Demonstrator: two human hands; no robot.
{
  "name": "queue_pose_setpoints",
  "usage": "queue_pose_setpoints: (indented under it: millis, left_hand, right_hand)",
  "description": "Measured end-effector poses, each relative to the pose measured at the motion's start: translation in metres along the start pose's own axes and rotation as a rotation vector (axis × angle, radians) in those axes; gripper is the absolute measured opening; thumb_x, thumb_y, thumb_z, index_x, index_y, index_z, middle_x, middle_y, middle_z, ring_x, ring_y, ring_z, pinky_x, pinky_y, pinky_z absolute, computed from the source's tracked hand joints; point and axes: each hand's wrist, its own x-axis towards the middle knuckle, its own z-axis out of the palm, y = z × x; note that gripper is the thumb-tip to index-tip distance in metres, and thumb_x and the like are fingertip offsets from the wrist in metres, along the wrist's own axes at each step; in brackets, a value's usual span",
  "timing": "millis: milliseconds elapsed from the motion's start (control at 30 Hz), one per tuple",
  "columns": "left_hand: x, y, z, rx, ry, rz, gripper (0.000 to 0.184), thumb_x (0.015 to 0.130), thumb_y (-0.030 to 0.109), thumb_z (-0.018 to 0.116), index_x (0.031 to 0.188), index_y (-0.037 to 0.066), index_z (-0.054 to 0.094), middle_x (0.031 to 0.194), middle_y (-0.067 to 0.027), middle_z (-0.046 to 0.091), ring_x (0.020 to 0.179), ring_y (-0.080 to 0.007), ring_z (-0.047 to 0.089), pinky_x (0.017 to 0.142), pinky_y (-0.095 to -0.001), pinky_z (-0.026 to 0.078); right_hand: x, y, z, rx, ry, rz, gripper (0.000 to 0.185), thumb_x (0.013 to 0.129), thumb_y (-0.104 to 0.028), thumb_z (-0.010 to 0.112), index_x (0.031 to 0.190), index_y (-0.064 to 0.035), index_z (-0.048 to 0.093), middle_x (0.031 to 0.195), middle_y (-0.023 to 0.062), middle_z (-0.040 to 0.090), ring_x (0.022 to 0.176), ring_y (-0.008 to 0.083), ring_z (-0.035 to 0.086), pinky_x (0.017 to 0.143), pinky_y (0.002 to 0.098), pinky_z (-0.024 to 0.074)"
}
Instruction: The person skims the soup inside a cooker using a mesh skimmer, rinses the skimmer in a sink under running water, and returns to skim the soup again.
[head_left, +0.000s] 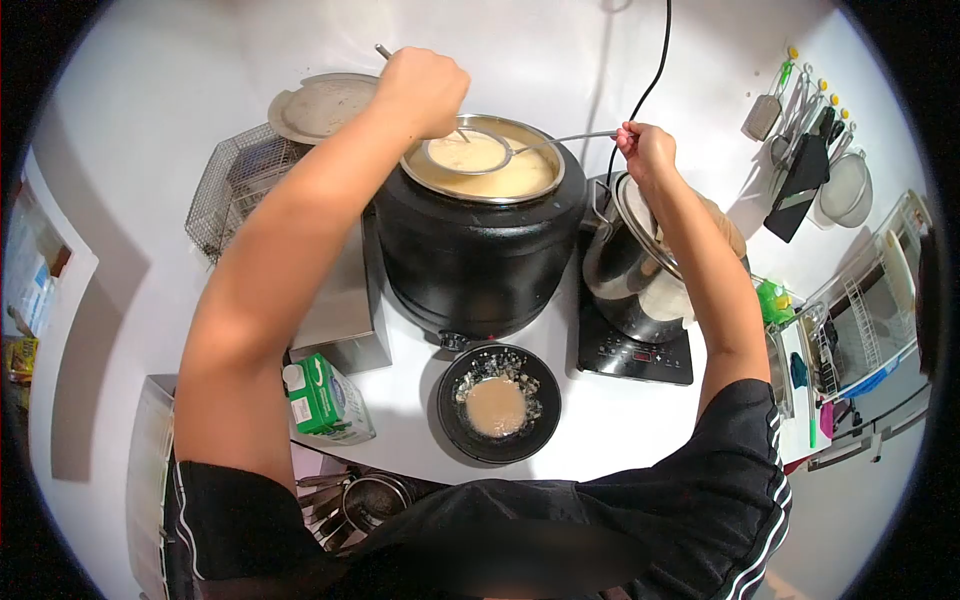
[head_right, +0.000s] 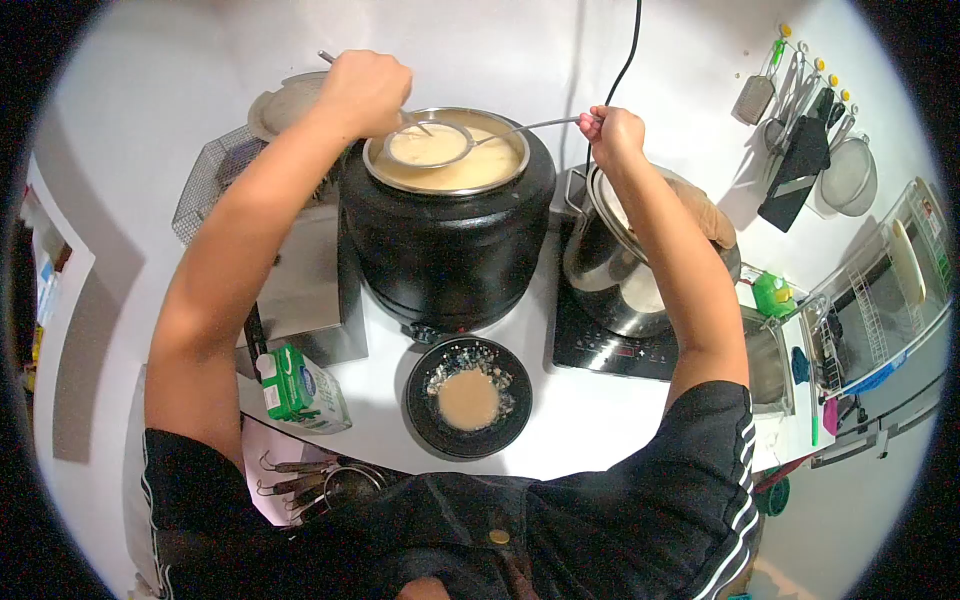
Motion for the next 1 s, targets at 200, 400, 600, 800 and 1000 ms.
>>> queue_pose_setpoints:
  millis: [200, 400, 600, 800, 1000]
  left_hand:
    - [-0.007, -0.006, -0.018, -0.019, -0.096, -0.016, 0.017, 0.060, 0.020, 0.061, 0.072, 0.009, 0.066, 0.074, -0.0088, 0.064, 0.070, -0.0240, 0.063, 0.059, -0.0341, 0.049]
    - [-0.001, -0.001, -0.008, -0.055, -0.030, 0.024, 0.018, 0.060, 0.021, 0.062, 0.072, 0.010, 0.066, 0.074, -0.0096, 0.064, 0.070, -0.0246, 0.062, 0.060, -0.0347, 0.049]
    - [-0.006, -0.007, -0.013, -0.012, -0.058, 0.005, 0.016, 0.059, 0.022, 0.062, 0.069, 0.010, 0.066, 0.071, -0.0091, 0.064, 0.068, -0.0251, 0.062, 0.059, -0.0347, 0.049]
    - [-0.003, 0.007, -0.009, -0.089, -0.014, 0.037, 0.015, 0.059, 0.021, 0.061, 0.067, 0.010, 0.066, 0.070, -0.0083, 0.064, 0.068, -0.0239, 0.062, 0.058, -0.0343, 0.049]
    - [-0.007, 0.010, -0.011, -0.112, -0.003, 0.023, 0.012, 0.058, 0.018, 0.062, 0.066, 0.010, 0.066, 0.068, -0.0080, 0.063, 0.066, -0.0236, 0.062, 0.057, -0.0338, 0.048]
  right_hand:
    - [-0.002, -0.004, -0.001, 0.013, -0.024, -0.038, 0.011, 0.081, 0.003, 0.039, 0.080, 0.0113, 0.046, 0.070, 0.0180, 0.052, 0.056, 0.0229, 0.055, 0.048, 0.0272, 0.0484]
    - [0.000, -0.001, 0.000, 0.028, -0.012, 0.003, 0.011, 0.081, 0.003, 0.039, 0.079, 0.0111, 0.046, 0.070, 0.0184, 0.052, 0.056, 0.0227, 0.055, 0.047, 0.0264, 0.0481]
    - [-0.001, -0.005, -0.003, 0.011, -0.011, -0.013, 0.010, 0.081, 0.003, 0.040, 0.079, 0.0108, 0.046, 0.070, 0.0175, 0.052, 0.055, 0.0216, 0.055, 0.047, 0.0256, 0.0488]
    - [-0.001, 0.000, -0.011, 0.013, -0.015, -0.013, 0.010, 0.081, 0.003, 0.042, 0.079, 0.0107, 0.047, 0.068, 0.0163, 0.053, 0.055, 0.0213, 0.055, 0.047, 0.0253, 0.0487]
    - [-0.015, -0.009, -0.033, 0.020, 0.064, -0.043, 0.011, 0.083, 0.000, 0.045, 0.079, 0.0089, 0.051, 0.069, 0.0116, 0.053, 0.055, 0.0146, 0.052, 0.047, 0.0200, 0.0469]
